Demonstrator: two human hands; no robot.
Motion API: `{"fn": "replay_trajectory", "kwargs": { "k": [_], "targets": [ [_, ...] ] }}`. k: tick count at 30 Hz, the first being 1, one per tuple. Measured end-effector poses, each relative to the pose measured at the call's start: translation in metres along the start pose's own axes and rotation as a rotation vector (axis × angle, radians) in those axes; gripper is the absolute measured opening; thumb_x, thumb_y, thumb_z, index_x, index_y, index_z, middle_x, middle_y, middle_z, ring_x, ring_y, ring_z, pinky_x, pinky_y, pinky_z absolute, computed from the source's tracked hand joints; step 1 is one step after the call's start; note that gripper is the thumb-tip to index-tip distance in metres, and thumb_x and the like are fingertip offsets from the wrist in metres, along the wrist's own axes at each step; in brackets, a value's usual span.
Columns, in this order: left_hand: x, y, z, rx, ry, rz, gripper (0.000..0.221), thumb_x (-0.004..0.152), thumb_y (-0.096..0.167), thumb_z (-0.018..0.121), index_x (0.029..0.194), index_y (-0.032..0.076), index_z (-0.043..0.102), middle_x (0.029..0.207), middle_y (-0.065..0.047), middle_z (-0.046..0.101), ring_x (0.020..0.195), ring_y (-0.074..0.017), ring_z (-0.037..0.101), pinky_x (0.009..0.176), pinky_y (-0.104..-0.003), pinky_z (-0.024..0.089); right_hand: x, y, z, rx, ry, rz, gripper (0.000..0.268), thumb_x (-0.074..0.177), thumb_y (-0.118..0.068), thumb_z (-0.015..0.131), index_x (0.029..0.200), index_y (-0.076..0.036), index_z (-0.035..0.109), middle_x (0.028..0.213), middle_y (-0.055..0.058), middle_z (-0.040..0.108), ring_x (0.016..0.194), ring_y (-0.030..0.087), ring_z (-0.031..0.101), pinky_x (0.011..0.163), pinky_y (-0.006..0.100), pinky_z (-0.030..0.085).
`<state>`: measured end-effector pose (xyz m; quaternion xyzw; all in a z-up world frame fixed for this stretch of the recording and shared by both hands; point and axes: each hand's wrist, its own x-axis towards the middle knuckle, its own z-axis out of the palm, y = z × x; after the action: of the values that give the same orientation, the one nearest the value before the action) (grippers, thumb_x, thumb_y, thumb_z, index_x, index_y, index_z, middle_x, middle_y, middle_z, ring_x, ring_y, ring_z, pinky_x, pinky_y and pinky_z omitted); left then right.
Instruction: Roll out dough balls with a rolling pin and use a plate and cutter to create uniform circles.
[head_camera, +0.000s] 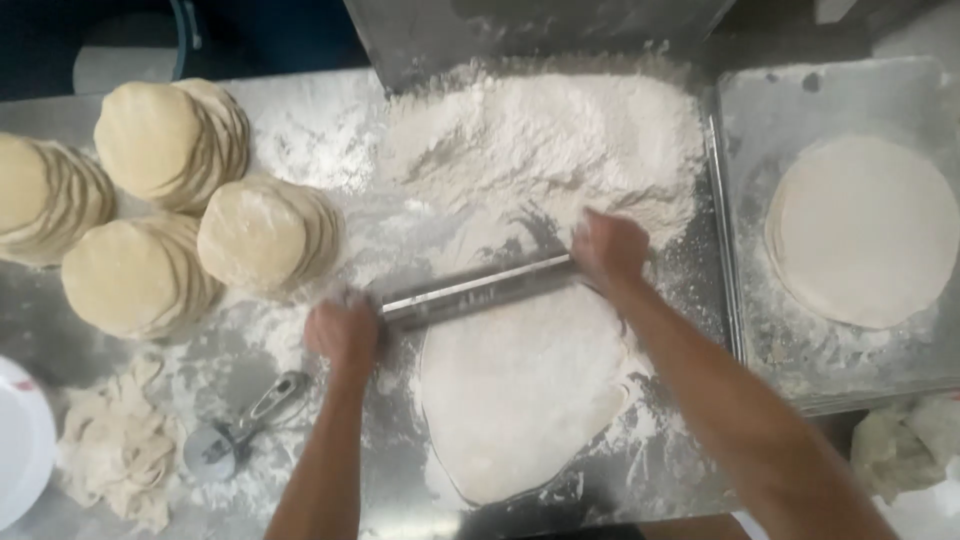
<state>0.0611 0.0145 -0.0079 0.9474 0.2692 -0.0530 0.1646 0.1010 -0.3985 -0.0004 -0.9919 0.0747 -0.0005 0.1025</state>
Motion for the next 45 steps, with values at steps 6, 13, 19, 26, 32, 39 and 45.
{"fn": "replay_trajectory", "kwargs": {
  "k": [6,13,19,26,32,39,45],
  "targets": [
    [-0.096,0.013,-0.027,-0.222,0.019,0.156,0.021,0.084,0.019,0.055,0.074,0.014,0.073,0.067,-0.008,0.069,0.063,-0.0294,0.064,0.067,-0.045,0.049,-0.088,0.043,-0.064,0.062,-0.099,0.051,0.038,0.086,-0.021,0.070,0.121,-0.006,0.074,0.061,0.004,0.065,0.048,0.017,0.054,0.045,0.033,0.044],
    [-0.040,0.049,0.024,-0.078,0.010,-0.021,0.026,0.082,0.030,0.065,0.066,0.011,0.073,0.065,-0.007,0.065,0.066,-0.0264,0.063,0.070,-0.042,0.048,-0.024,0.069,-0.012,0.034,0.090,-0.101,0.049,0.078,-0.020,0.077,0.122,0.001,0.075,0.070,0.013,0.071,0.063,0.027,0.064,0.058,0.043,0.050],
    [-0.023,0.075,-0.016,-0.200,0.011,0.085,0.021,0.080,0.018,0.058,0.085,0.016,0.078,0.075,-0.016,0.071,0.075,-0.0348,0.067,0.074,-0.049,0.050,-0.018,0.045,-0.009,0.059,-0.079,0.188,0.038,0.094,-0.021,0.064,0.130,-0.013,0.070,0.086,0.006,0.073,0.067,0.017,0.065,0.062,0.034,0.053],
    [-0.137,-0.077,0.033,-0.157,-0.176,0.176,0.034,0.093,0.025,0.051,0.068,0.020,0.072,0.074,0.001,0.072,0.074,-0.0213,0.063,0.071,-0.039,0.053,-0.281,0.139,0.118,0.104,-0.122,0.249,0.025,0.095,-0.029,0.051,0.081,-0.016,0.067,0.066,-0.006,0.059,0.057,0.005,0.054,0.057,0.025,0.046],
    [0.009,0.050,0.025,-0.152,-0.121,0.265,0.032,0.090,0.036,0.058,0.085,0.011,0.078,0.089,-0.016,0.068,0.092,-0.0338,0.060,0.085,-0.056,0.041,-0.075,0.025,-0.021,-0.056,-0.324,0.587,0.043,0.105,-0.033,0.049,0.070,-0.011,0.062,0.056,-0.001,0.050,0.048,0.014,0.043,0.044,0.032,0.037],
    [0.011,0.039,-0.023,-0.067,-0.165,0.423,0.030,0.090,0.036,0.057,0.082,0.014,0.076,0.080,-0.019,0.071,0.081,-0.0371,0.066,0.081,-0.053,0.048,-0.197,-0.006,0.005,0.033,0.019,0.493,0.041,0.095,-0.031,0.062,0.130,-0.010,0.068,0.090,0.016,0.075,0.079,0.033,0.070,0.072,0.046,0.054],
    [-0.033,-0.062,-0.052,0.196,-0.489,0.321,0.055,0.099,0.050,0.052,0.073,0.005,0.070,0.082,-0.014,0.070,0.079,-0.0254,0.068,0.077,-0.044,0.057,-0.371,-0.059,0.026,0.222,-0.190,0.544,0.039,0.089,-0.036,0.058,0.123,-0.020,0.069,0.109,0.016,0.074,0.105,0.036,0.068,0.091,0.048,0.053]
  ]
}}
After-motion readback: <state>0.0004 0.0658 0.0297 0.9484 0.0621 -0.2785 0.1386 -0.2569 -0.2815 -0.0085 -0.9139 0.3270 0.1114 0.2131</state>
